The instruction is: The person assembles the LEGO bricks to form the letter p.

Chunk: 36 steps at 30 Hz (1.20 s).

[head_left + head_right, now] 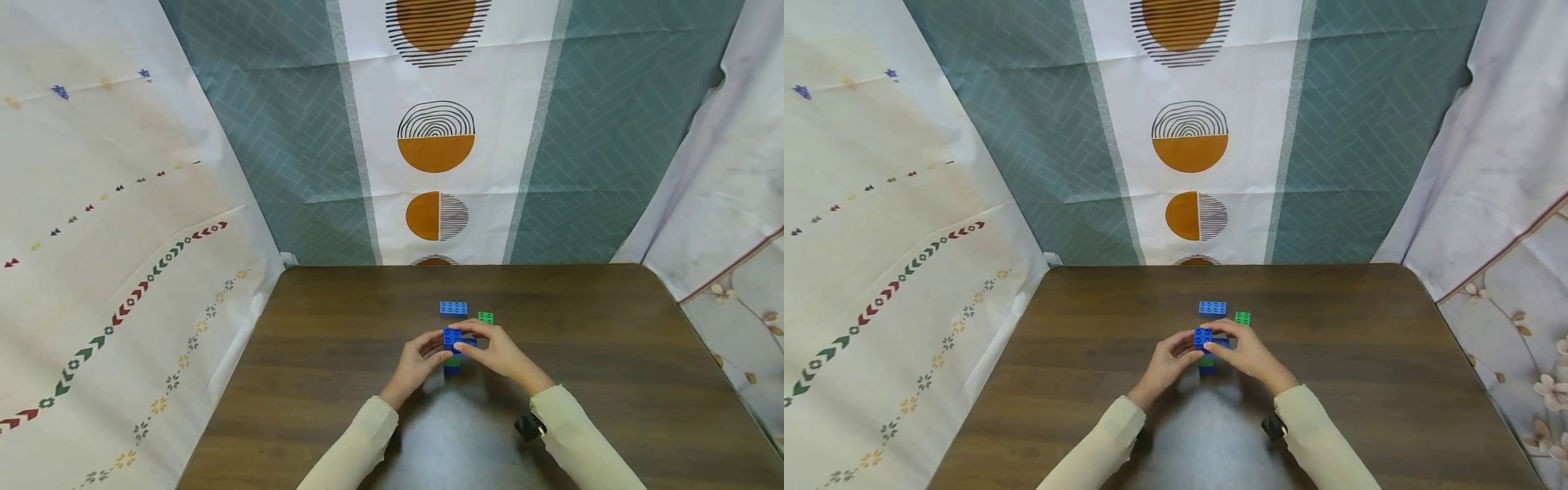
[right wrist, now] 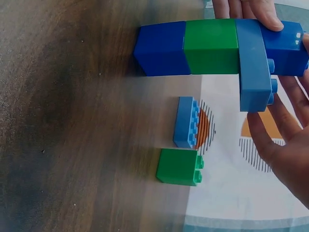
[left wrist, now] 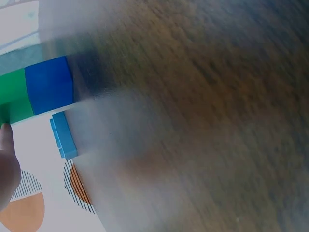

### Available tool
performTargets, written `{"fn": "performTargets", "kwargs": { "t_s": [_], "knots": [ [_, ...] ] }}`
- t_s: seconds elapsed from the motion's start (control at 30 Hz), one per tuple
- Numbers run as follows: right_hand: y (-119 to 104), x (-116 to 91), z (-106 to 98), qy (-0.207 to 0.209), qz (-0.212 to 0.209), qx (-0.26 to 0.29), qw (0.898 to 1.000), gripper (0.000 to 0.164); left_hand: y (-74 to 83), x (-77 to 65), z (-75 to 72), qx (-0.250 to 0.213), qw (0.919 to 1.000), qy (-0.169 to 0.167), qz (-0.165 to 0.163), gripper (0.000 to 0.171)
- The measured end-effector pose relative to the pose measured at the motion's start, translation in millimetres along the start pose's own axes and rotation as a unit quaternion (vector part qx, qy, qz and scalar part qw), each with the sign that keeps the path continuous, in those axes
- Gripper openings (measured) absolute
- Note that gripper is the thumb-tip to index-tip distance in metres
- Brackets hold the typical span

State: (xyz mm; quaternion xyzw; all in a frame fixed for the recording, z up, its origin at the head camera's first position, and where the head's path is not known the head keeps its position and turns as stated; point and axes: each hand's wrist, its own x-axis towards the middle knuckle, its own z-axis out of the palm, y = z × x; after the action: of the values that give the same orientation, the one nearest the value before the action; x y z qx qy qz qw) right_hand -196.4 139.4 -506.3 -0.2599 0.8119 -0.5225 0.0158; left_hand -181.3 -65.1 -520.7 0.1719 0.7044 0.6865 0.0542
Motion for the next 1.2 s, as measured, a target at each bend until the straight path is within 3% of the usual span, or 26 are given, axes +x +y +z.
{"fn": "performTargets", "kwargs": {
  "t_s": [0.37, 0.5, 0.73, 0.83, 1.03, 1.2],
  "knots": [
    [0.5, 2.4, -10.4, -0.023, 0.006, 0.013, 1.0, 0.034, -3.2, 2.6, 1.1, -0.023, 0.9997, 0.0, 0.013, 0.037],
    [-0.6, 4.6, -16.5, -0.005, -0.002, 0.006, 1.0, 0.031, -4.1, 2.6, 1.2, -0.023, 0.9997, 0.002, 0.009, 0.037],
    [-27.6, 7.8, -34.5, 0.032, 0.016, -0.004, 0.999, 0.028, -2.8, 2.4, 1.3, -0.016, 0.9998, 0.01, -0.01, 0.039],
    [-17.2, 11.0, -38.6, 0.048, 0.026, 0.005, 0.999, 0.029, -2.4, 1.6, 1.1, -0.011, 0.9997, 0.013, -0.015, 0.039],
    [34.9, 17.7, -42.3, 0.083, 0.049, -0.001, 0.995, 0.034, -1.8, 1.4, 0.6, -0.011, 0.9997, 0.01, -0.02, 0.039],
    [53.6, 16.7, -45.3, 0.093, 0.071, 0.001, 0.993, 0.042, -1.7, 1.3, 0.3, -0.011, 0.9996, 0.008, -0.023, 0.039]
  ]
}}
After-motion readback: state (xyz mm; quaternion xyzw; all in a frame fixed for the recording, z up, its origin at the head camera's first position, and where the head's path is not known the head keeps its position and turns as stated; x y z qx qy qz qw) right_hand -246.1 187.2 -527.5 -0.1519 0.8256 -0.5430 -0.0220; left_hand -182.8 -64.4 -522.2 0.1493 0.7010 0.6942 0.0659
